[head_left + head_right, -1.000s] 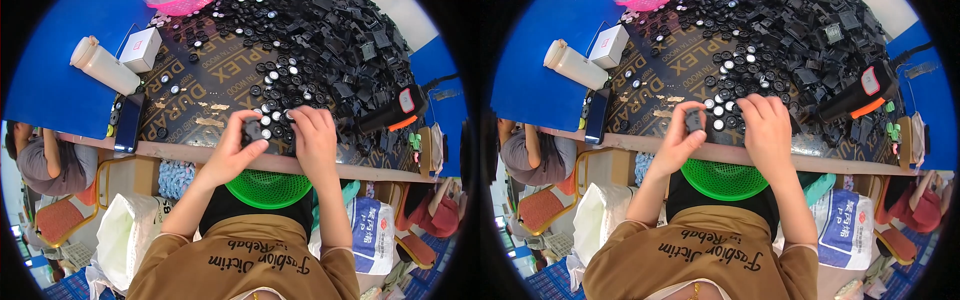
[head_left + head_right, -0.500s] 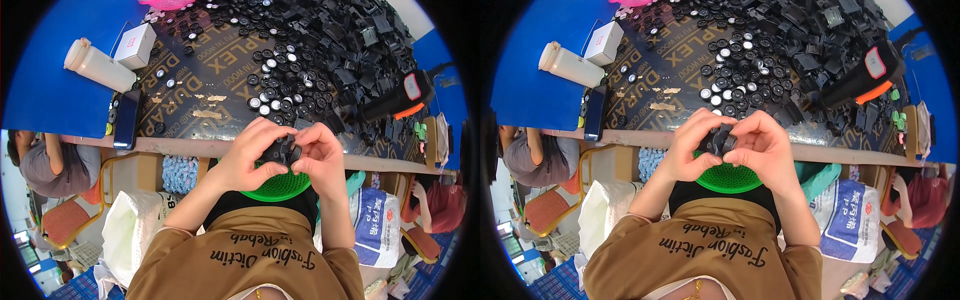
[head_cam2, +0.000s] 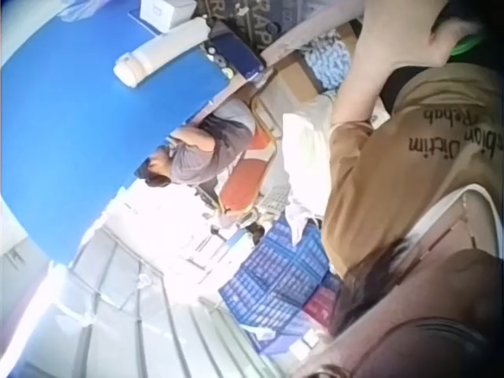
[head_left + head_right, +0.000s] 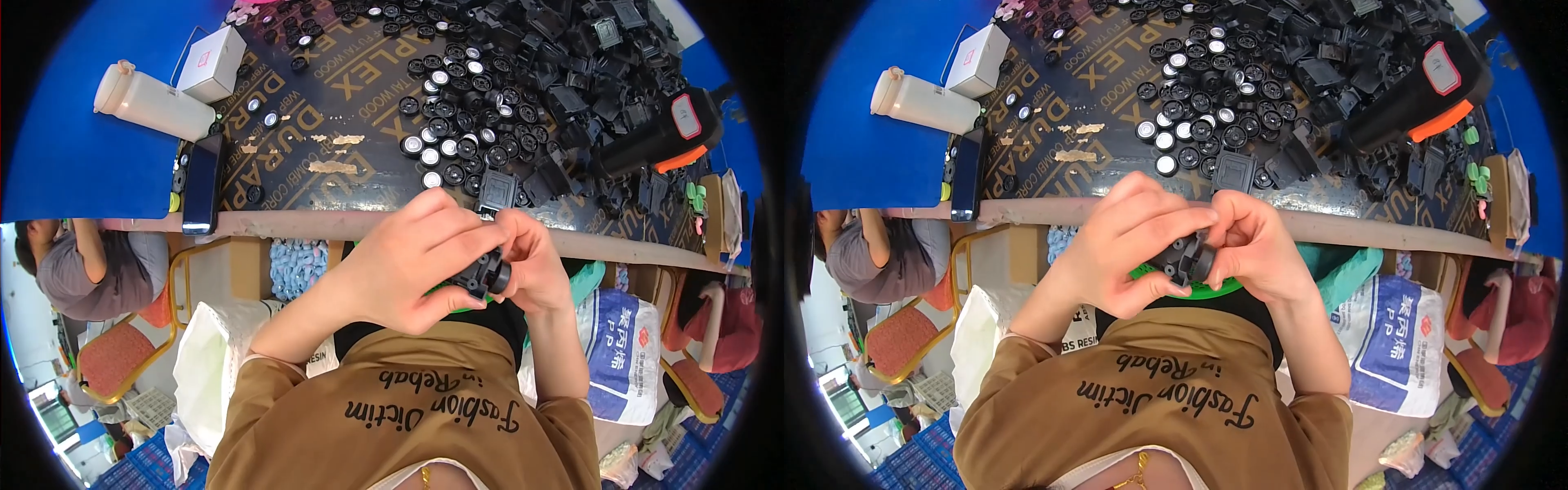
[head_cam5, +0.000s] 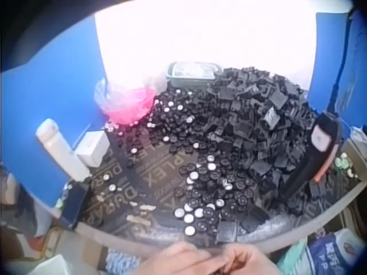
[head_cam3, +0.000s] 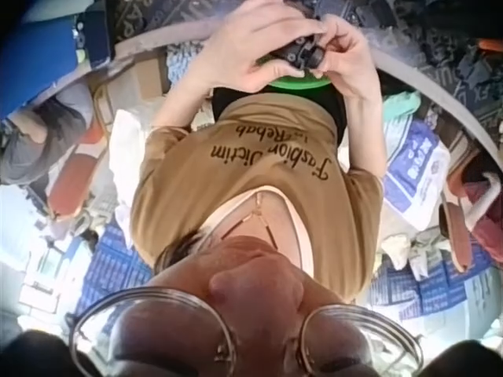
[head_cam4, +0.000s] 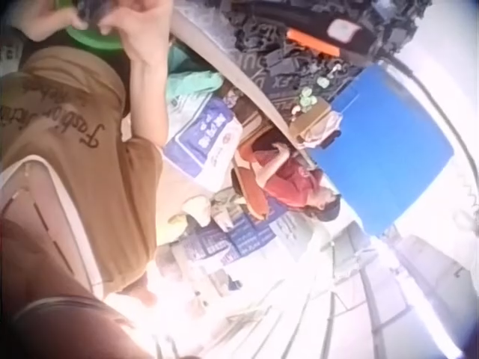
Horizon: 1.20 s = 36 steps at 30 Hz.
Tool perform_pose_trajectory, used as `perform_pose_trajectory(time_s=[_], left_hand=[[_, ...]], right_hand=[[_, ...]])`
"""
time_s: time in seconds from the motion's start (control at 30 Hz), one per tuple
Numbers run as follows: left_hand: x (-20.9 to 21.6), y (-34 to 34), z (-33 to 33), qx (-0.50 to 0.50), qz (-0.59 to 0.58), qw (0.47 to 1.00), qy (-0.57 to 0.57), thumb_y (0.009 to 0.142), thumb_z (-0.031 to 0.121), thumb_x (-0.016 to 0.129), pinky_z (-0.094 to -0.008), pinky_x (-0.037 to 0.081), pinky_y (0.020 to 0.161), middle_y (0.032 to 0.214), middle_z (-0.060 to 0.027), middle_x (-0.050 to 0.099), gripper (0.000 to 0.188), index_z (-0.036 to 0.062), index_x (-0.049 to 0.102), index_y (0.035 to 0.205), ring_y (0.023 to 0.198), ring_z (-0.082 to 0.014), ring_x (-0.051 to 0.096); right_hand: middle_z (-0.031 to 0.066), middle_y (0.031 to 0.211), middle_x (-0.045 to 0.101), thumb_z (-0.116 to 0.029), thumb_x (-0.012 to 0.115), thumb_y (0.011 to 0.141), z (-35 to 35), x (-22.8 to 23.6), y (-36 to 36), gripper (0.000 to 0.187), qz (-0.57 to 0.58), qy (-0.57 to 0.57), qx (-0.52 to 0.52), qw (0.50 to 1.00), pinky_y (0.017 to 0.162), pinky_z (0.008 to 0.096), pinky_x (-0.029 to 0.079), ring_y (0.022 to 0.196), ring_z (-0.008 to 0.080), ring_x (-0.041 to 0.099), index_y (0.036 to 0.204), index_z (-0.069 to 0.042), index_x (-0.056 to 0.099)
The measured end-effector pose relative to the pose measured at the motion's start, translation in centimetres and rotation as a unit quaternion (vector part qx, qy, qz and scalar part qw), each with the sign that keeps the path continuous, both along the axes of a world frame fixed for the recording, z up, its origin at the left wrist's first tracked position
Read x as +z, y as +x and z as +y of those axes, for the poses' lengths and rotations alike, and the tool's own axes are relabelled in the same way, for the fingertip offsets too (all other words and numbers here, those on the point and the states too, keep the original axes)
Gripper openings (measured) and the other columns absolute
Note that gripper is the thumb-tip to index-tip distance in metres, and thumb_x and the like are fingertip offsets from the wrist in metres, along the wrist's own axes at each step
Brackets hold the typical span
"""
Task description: Assembling small plastic components into housings at a factory workbench.
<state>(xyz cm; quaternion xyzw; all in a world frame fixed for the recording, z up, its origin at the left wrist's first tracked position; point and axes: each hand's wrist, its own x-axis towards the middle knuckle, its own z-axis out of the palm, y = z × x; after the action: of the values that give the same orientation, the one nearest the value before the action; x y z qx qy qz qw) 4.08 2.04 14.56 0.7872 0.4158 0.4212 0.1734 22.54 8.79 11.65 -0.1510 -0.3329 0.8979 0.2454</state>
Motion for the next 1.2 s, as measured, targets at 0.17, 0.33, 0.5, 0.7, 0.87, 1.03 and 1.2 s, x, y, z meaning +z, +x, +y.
perform_pose_trajectory(time_s=[0.17, 0.33, 0.5, 0.7, 0.87, 1.03, 1.2], left_hand=[[0.8, 0.4, -0.3, -0.014, 0.020, 1.000, -0.007, 0.065, 0.031, 0.070, -0.0352, 0.043, 0.068, 0.094, -0.0110, 0.058, 0.057, 0.0000, 0.056, 0.111, 0.075, -0.0277, 0.052], [1.0, 0.4, -0.5, -0.044, 0.056, 0.997, -0.001, 0.063, 0.025, 0.069, -0.0345, 0.044, 0.064, 0.092, -0.0109, 0.056, 0.058, -0.0041, 0.055, 0.111, 0.072, -0.0274, 0.050], [0.5, 0.6, -0.8, -0.061, 0.072, 0.995, -0.006, 0.062, 0.025, 0.068, -0.0342, 0.044, 0.064, 0.094, -0.0105, 0.056, 0.060, -0.0044, 0.054, 0.112, 0.070, -0.0271, 0.049], [-0.9, -0.1, -0.9, -0.004, -0.038, 0.997, -0.065, 0.067, 0.029, 0.070, -0.0367, 0.043, 0.075, 0.099, -0.0101, 0.058, 0.061, 0.0021, 0.051, 0.118, 0.086, -0.0280, 0.056], [-2.9, -0.6, -1.7, 0.039, -0.472, 0.856, -0.206, 0.094, 0.038, 0.045, -0.0270, 0.047, 0.072, 0.099, -0.0122, 0.057, 0.049, 0.0057, 0.039, 0.130, 0.078, -0.0155, 0.058], [-3.2, -0.3, -1.0, 0.031, -0.649, 0.711, -0.269, 0.097, 0.042, 0.029, -0.0310, 0.048, 0.070, 0.099, -0.0167, 0.058, 0.043, 0.0068, 0.039, 0.119, 0.081, -0.0234, 0.061], [-3.9, -0.3, -0.8, -0.065, -0.754, 0.589, -0.283, 0.098, 0.042, 0.026, -0.0381, 0.051, 0.072, 0.101, -0.0203, 0.056, 0.040, 0.0102, 0.040, 0.117, 0.085, -0.0284, 0.062]], right_hand=[[0.0033, 0.080, 0.058, 0.015, 0.074, 0.054, 0.2, -0.4, 0.2, 0.044, 0.031, -0.029, 0.031, 0.999, 0.060, 0.0208, 0.052, 0.076, 0.0113, 0.062, 0.085, -0.003, 0.048], [0.0061, 0.084, 0.060, 0.015, 0.070, 0.060, 0.0, -0.1, 0.3, 0.043, 0.025, -0.052, 0.091, 0.994, 0.058, 0.0227, 0.055, 0.076, 0.0135, 0.064, 0.095, 0.000, 0.050], [0.0077, 0.085, 0.061, 0.015, 0.069, 0.061, -0.5, -1.0, 0.4, 0.042, -0.017, -0.058, 0.059, 0.996, 0.056, 0.0234, 0.055, 0.075, 0.0142, 0.064, 0.096, 0.001, 0.050], [0.0027, 0.087, 0.061, 0.009, 0.070, 0.069, -1.8, 1.6, 0.8, 0.032, -0.121, 0.158, -0.083, 0.976, 0.065, 0.0220, 0.049, 0.077, 0.0098, 0.059, 0.095, -0.002, 0.053], [0.0110, 0.079, 0.059, 0.002, 0.059, 0.076, 2.4, 2.2, 0.4, 0.011, -0.332, 0.628, -0.207, 0.673, 0.062, 0.0305, 0.047, 0.068, 0.0244, 0.059, 0.087, -0.001, 0.059], [0.0114, 0.082, 0.059, 0.005, 0.057, 0.075, 3.7, 2.1, 0.6, 0.013, -0.390, 0.702, -0.193, 0.564, 0.065, 0.0374, 0.047, 0.073, 0.0302, 0.058, 0.086, 0.000, 0.059], [0.0123, 0.085, 0.057, 0.000, 0.063, 0.073, 2.0, 1.4, 0.9, 0.018, -0.482, 0.660, -0.181, 0.546, 0.066, 0.0394, 0.047, 0.078, 0.0318, 0.058, 0.091, 0.001, 0.060]])
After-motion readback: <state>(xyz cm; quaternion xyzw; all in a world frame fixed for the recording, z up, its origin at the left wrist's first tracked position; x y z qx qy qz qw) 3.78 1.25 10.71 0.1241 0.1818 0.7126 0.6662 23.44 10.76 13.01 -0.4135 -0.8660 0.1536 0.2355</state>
